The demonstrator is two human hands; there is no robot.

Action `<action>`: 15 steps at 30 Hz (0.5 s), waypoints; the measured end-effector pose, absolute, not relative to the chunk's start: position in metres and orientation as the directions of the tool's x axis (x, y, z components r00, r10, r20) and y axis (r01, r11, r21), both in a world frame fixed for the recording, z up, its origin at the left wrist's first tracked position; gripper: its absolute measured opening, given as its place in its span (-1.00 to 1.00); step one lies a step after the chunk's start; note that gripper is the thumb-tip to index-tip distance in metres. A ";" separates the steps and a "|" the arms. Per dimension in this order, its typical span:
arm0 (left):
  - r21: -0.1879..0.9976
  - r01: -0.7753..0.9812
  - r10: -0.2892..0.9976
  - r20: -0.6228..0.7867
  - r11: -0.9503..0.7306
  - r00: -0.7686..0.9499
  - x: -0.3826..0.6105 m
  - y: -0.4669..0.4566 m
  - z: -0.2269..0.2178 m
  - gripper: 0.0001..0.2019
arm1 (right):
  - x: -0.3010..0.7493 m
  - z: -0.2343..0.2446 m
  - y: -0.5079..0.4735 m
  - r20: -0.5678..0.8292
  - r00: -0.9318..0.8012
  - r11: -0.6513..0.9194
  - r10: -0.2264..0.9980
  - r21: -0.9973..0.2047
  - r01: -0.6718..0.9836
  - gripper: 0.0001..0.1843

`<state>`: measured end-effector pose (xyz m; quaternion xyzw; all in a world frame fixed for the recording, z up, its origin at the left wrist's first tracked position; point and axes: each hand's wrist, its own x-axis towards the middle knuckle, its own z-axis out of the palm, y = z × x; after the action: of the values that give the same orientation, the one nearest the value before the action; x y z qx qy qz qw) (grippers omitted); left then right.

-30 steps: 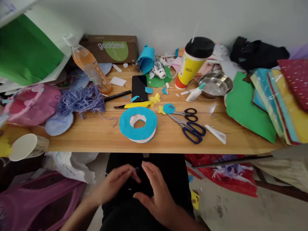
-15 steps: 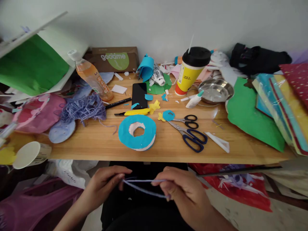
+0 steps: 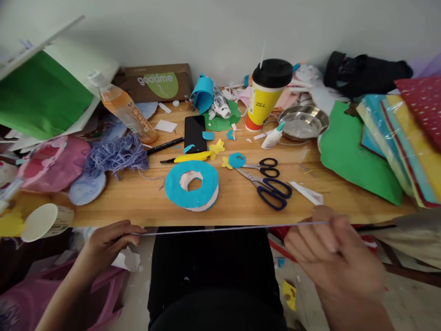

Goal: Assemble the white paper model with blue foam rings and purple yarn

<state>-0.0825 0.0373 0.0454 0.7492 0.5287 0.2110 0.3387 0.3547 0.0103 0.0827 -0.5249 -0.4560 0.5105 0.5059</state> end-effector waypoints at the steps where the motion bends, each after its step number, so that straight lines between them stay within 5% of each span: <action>1: 0.703 0.682 0.929 -0.082 -0.203 0.361 -0.086 0.035 0.043 -0.83 | 0.355 0.079 0.010 -0.049 0.045 -0.053 0.998 -0.994 0.093 -0.43; 4: 0.595 0.790 0.862 -0.314 -0.148 0.398 -0.103 0.021 0.041 -0.76 | 0.352 0.072 0.008 0.079 -0.102 0.119 0.992 -0.867 0.484 -0.84; 7: 0.517 0.855 0.808 -0.489 -0.035 0.329 -0.118 0.003 0.048 -0.74 | 0.351 0.072 0.006 0.305 -0.345 0.460 0.888 -0.607 0.648 -0.74; 9: 0.520 0.854 0.908 -0.360 0.006 0.213 -0.112 -0.002 0.059 -0.71 | 0.345 0.074 0.006 0.351 -0.508 0.618 0.786 -0.471 0.630 -0.69; 12: 0.694 0.717 0.996 -0.086 0.066 -0.008 -0.073 0.013 0.072 -0.62 | 0.319 0.074 0.006 0.196 -0.752 0.746 0.630 -0.422 0.515 -0.73; 15: 0.891 0.439 0.994 -0.104 0.112 -0.043 -0.017 0.054 0.064 -0.46 | 0.284 0.068 0.002 0.075 -0.883 0.817 0.462 -0.423 0.392 -0.77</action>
<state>-0.0169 0.0542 0.0639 0.5671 0.6316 0.3497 0.3964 0.2837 0.0020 0.0685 -0.2250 -0.9491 0.2024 0.0875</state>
